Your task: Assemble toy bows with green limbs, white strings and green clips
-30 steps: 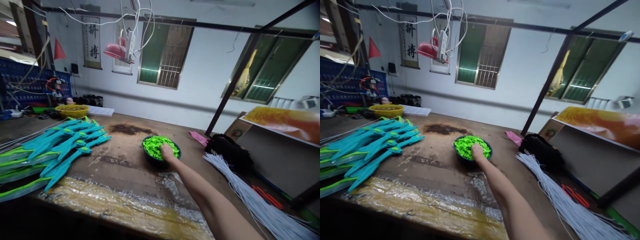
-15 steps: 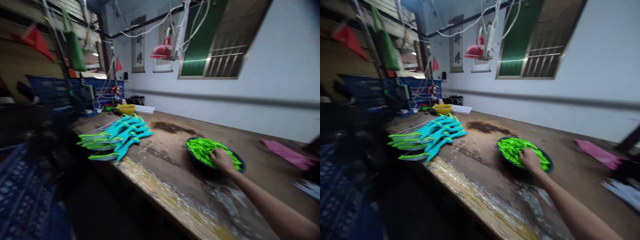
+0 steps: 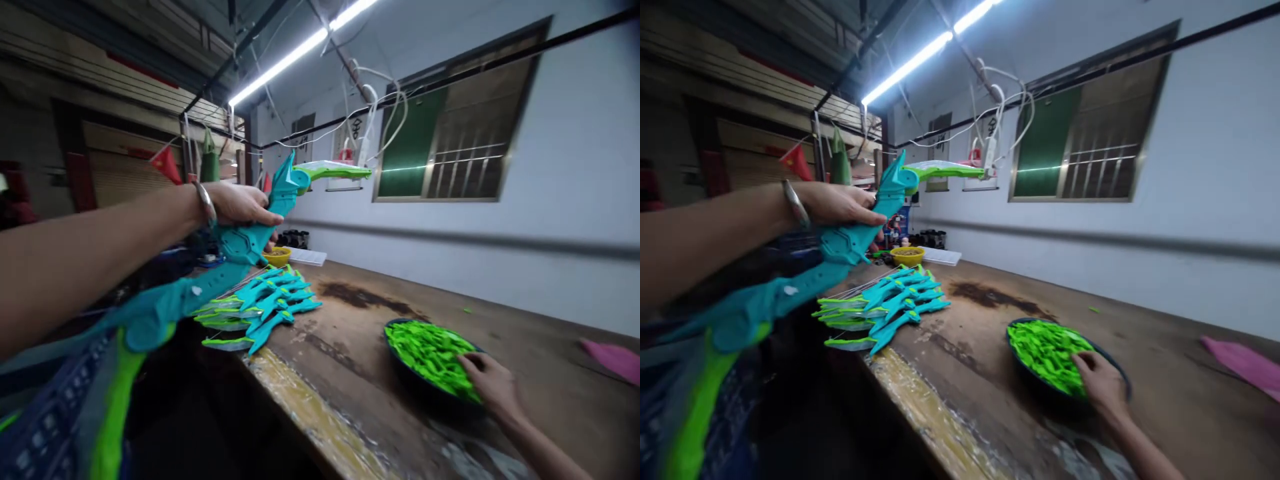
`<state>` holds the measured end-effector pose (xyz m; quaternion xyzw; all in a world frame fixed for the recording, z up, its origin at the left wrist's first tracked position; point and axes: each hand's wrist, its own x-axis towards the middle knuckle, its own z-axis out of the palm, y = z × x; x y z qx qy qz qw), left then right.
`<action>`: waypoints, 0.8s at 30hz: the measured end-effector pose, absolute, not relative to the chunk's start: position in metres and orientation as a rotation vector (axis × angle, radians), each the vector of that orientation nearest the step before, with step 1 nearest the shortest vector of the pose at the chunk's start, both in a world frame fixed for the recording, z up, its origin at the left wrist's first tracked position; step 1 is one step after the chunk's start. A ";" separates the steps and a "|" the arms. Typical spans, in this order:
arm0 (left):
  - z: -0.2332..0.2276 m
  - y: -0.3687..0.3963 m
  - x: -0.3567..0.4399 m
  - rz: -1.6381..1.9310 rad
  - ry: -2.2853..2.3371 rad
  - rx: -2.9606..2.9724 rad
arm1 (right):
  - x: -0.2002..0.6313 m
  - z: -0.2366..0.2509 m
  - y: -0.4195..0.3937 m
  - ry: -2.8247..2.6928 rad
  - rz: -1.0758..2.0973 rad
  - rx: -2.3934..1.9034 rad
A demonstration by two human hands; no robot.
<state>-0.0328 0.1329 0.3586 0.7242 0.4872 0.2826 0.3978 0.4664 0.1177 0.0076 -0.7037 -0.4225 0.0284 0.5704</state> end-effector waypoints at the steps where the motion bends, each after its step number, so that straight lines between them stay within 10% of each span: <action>1: 0.346 0.137 -0.016 0.704 1.163 1.826 | 0.461 0.012 0.111 -0.941 0.155 -1.628; 14: 0.154 0.101 0.117 0.610 0.758 1.549 | 0.300 0.070 -0.024 -1.108 0.949 -1.075; 24: 0.109 0.073 0.145 0.631 0.843 1.418 | 0.268 0.056 -0.052 -1.393 0.623 -1.187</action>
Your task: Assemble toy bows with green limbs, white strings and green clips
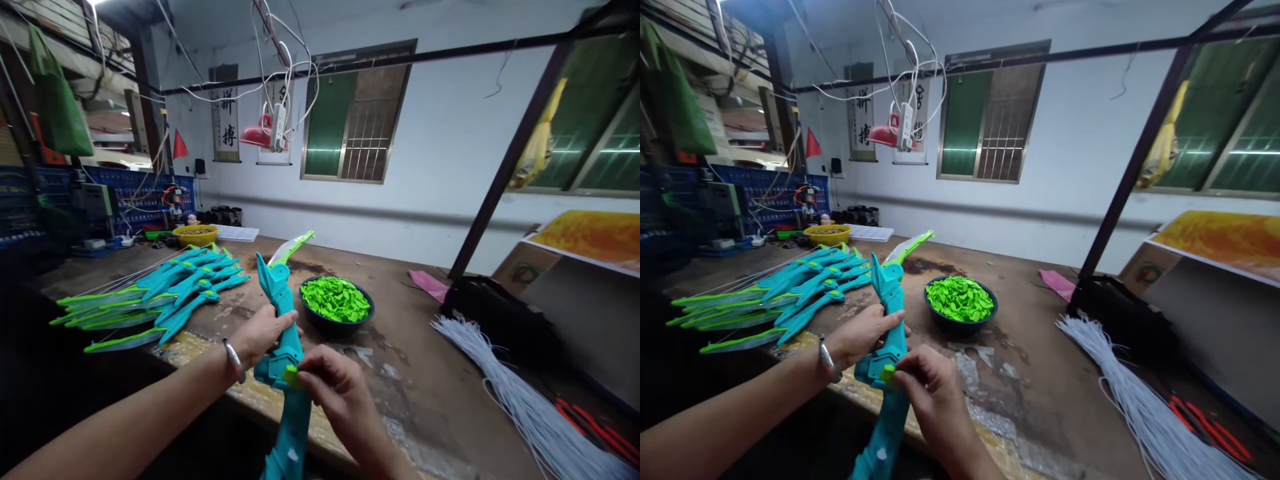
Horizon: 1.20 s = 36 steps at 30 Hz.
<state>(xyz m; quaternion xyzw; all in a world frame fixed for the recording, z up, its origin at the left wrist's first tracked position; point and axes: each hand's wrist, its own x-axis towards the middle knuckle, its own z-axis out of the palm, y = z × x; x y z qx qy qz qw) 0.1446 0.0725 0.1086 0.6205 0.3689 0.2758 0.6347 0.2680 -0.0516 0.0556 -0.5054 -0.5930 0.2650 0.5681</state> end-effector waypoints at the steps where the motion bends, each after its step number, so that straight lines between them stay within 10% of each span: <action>1: 0.106 0.070 0.145 0.618 0.846 1.416 | 0.268 0.055 -0.052 -1.437 0.553 -1.200; 31: 0.067 0.029 0.102 0.107 0.508 1.459 | 0.253 0.015 -0.100 -1.424 0.058 -1.433; 36: 0.070 0.013 0.101 0.236 0.522 1.722 | 0.267 0.022 -0.104 -1.325 0.532 -1.445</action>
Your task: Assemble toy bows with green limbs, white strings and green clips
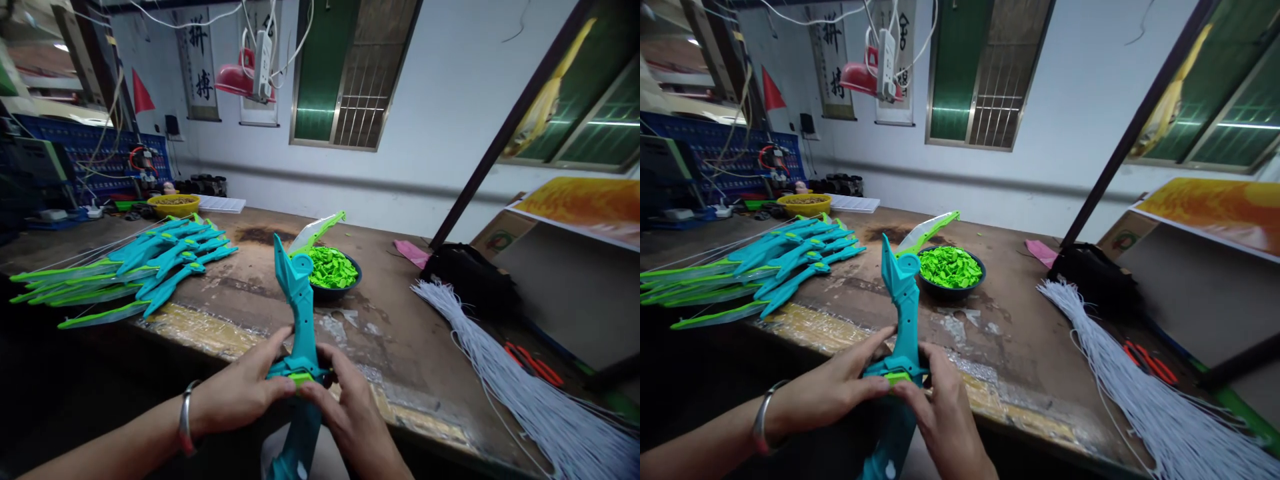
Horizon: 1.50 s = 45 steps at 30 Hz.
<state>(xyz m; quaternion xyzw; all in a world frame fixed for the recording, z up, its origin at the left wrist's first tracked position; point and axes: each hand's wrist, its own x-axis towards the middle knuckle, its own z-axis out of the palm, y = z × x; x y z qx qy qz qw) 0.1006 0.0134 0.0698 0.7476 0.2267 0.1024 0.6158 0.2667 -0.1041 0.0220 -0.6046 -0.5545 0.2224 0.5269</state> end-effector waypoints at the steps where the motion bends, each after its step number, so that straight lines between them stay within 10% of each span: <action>1: 0.071 0.011 0.099 0.243 0.538 1.802 | 0.269 0.026 -0.105 -1.323 0.661 -1.429; 12: 0.071 -0.003 0.085 0.266 0.578 1.927 | 0.260 0.034 -0.108 -1.225 0.866 -1.274; 30: 0.078 0.008 0.089 0.180 0.464 1.730 | 0.267 0.016 -0.110 -1.756 -0.317 -1.246; 45: 0.078 0.005 0.086 0.212 0.421 1.667 | 0.265 0.023 -0.110 -1.921 -0.577 -1.160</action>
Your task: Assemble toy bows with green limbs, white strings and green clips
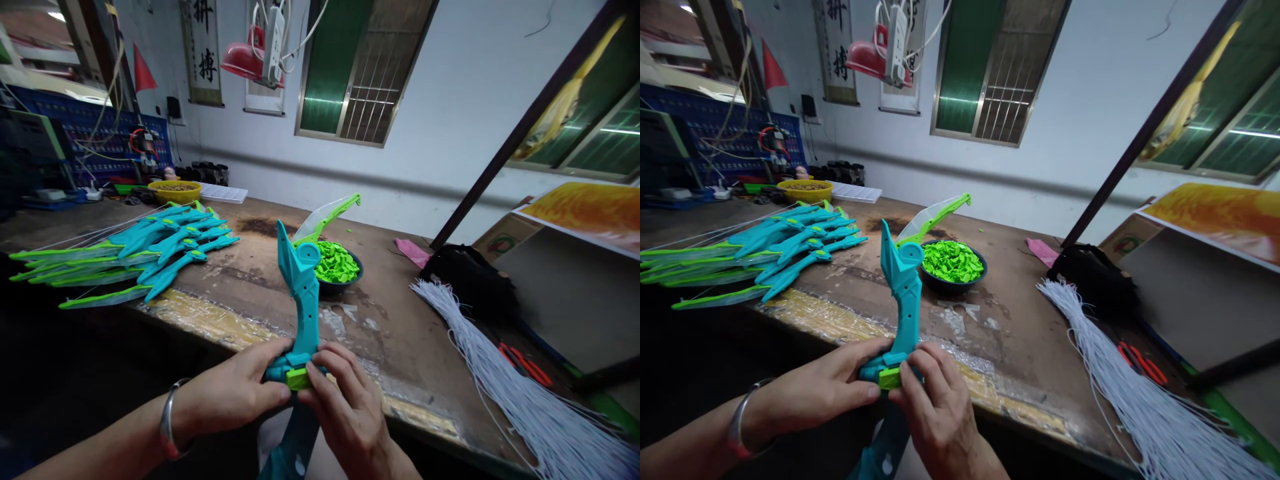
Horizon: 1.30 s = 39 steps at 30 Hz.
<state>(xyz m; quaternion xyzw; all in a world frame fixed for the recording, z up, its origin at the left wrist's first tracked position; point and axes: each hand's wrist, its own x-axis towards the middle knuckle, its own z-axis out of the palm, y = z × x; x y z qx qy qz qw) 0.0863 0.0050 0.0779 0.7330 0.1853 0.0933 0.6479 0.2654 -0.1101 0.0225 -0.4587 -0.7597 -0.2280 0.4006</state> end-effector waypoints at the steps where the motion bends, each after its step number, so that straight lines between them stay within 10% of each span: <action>1: 0.079 0.004 0.087 0.230 0.401 1.663 | 0.263 0.024 -0.111 -1.900 -0.552 -1.187; 18: 0.067 -0.001 0.085 0.307 0.435 1.541 | 0.258 0.034 -0.116 -2.065 -0.782 -1.253; 29: 0.068 -0.004 0.080 0.324 0.596 1.711 | 0.261 0.042 -0.101 -1.110 1.192 -1.188; 39: 0.044 -0.011 0.073 0.419 0.863 1.706 | 0.249 0.030 -0.101 -1.159 0.937 -1.336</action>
